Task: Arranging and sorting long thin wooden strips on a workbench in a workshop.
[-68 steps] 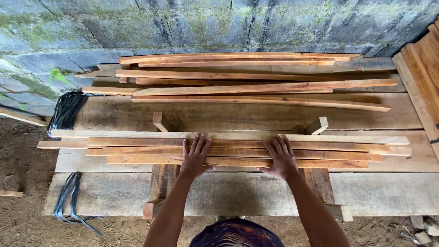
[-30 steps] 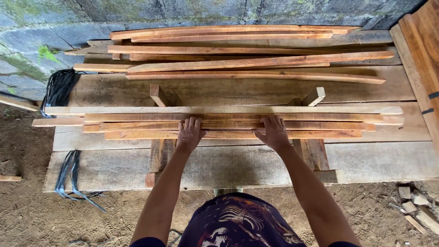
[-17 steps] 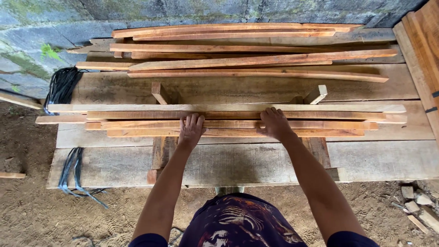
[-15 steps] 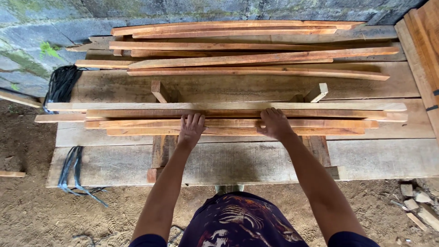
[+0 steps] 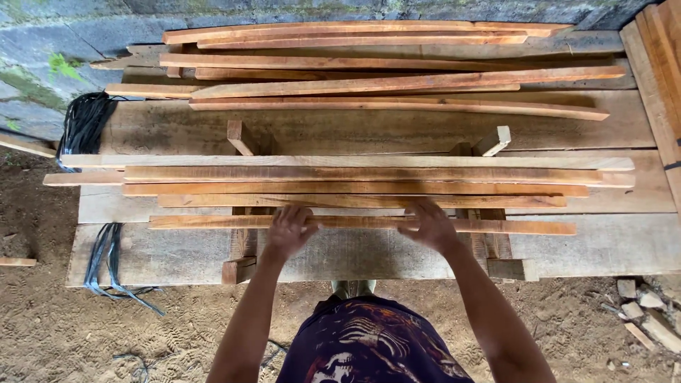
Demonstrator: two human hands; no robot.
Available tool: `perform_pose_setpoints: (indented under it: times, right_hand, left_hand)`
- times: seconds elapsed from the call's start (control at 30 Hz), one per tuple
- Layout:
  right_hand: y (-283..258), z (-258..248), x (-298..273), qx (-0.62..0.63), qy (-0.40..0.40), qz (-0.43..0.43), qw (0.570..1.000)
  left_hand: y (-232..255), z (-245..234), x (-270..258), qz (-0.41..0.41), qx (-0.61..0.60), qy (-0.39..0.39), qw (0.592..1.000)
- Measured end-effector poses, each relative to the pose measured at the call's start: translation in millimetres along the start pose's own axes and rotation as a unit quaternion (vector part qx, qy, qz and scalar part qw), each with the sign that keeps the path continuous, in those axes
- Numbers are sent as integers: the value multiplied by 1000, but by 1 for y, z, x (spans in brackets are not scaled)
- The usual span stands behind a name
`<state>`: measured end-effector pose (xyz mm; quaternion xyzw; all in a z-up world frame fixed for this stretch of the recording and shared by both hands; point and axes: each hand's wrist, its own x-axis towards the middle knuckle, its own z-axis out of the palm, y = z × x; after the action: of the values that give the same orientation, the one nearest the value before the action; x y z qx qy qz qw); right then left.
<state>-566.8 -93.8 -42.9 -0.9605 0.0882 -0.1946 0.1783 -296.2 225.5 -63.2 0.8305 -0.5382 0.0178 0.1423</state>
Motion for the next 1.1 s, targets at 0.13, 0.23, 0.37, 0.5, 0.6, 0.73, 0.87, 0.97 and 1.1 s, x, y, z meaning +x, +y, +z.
perform_pose_setpoints:
  times: [0.13,0.23,0.37,0.5,0.6,0.73,0.87,0.97,1.1]
  right_hand:
    - [13,-12,10,-86,13,35,996]
    - [25,-14,9,-116,-49,87,988]
    - [46,1,19,-226,-150,57,961]
    - [46,0,31,-264,-156,16,952]
    - [62,8,21,-230,-120,-10,966]
    - [62,-3,13,-130,-56,14,990]
    - [57,-11,24,-91,20,20,995]
    - [52,-9,27,-111,45,17,993]
    - [46,-7,25,-205,83,-15,975]
  left_hand:
    - [-15,-25,23,-48,8,-27,998]
    - [-24,-24,26,-72,39,-29,996]
    - [-37,-9,37,-72,47,-18,996]
    - [-53,28,40,-59,105,1,993]
    - [-46,7,32,-16,164,23,986]
    - [-22,-43,32,-27,56,50,997]
    - [-38,-26,35,-23,37,108,993]
    - [-42,-22,38,-23,28,134,990]
    - [-40,-14,36,-33,68,172,982]
